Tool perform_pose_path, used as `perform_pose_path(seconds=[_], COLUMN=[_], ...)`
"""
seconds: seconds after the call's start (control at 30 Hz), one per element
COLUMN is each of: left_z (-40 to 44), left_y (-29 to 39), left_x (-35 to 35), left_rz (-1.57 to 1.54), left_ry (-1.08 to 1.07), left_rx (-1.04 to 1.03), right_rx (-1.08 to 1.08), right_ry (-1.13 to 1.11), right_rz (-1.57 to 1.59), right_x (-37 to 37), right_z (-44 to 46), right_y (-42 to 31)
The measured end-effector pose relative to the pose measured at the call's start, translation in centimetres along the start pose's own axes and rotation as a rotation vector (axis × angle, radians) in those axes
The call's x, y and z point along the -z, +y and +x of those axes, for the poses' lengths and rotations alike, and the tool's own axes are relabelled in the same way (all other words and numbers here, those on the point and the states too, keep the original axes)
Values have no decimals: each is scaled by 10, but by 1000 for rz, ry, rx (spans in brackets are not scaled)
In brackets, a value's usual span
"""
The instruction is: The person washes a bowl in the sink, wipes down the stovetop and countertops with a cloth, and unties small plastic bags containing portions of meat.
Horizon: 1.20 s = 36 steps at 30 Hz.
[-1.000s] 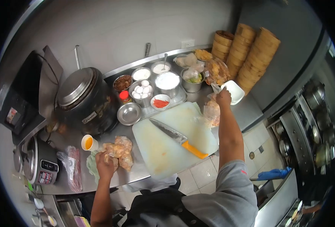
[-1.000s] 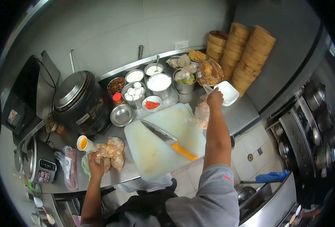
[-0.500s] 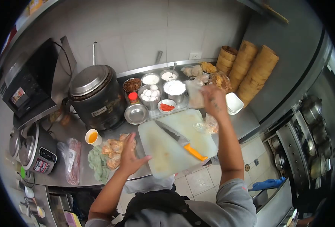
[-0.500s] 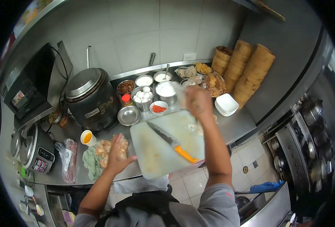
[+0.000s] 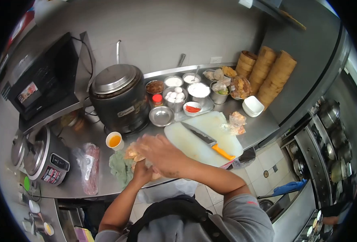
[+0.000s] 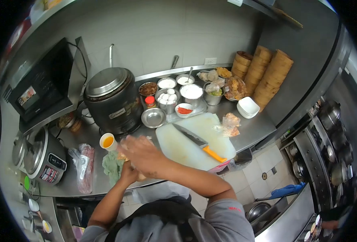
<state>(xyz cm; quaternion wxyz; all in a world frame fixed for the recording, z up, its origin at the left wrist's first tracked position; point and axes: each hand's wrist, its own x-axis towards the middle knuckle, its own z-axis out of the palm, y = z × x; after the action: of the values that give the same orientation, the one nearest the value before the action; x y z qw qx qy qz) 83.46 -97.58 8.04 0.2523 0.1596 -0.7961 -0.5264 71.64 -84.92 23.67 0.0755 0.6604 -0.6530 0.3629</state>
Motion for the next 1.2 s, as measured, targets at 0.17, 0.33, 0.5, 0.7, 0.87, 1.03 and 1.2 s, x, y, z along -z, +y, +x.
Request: perform_pose_path(seconds=[0.17,0.33,0.5,0.7,0.87,1.03,1.2], left_z=[-14,-19,-12,3,41,36,11], left_y=[-21,3,14,18,16,102,64], left_x=[15,23,49,32,-27,-27,6], left_rz=[390,251,145,330,-85,-454,-277], left_ry=[-155,-148,-564,-211,85,-181,-376], left_rx=[-39,-105,-106,-301,-27,-37,-157], right_rx=[192,-72,-141,-904,-1080,-877,-694], right_ry=[-523,-675,-781,-486,55,407,6], right_rz=[-272,-202,254,1017,1688,2076,1607], right_x=[-61,-80,-75,-61,-70,-96,-67], right_z=[-19,-36,-64,-102,-122,-118,-97], right_y=[3,26,68,84,46,32,82])
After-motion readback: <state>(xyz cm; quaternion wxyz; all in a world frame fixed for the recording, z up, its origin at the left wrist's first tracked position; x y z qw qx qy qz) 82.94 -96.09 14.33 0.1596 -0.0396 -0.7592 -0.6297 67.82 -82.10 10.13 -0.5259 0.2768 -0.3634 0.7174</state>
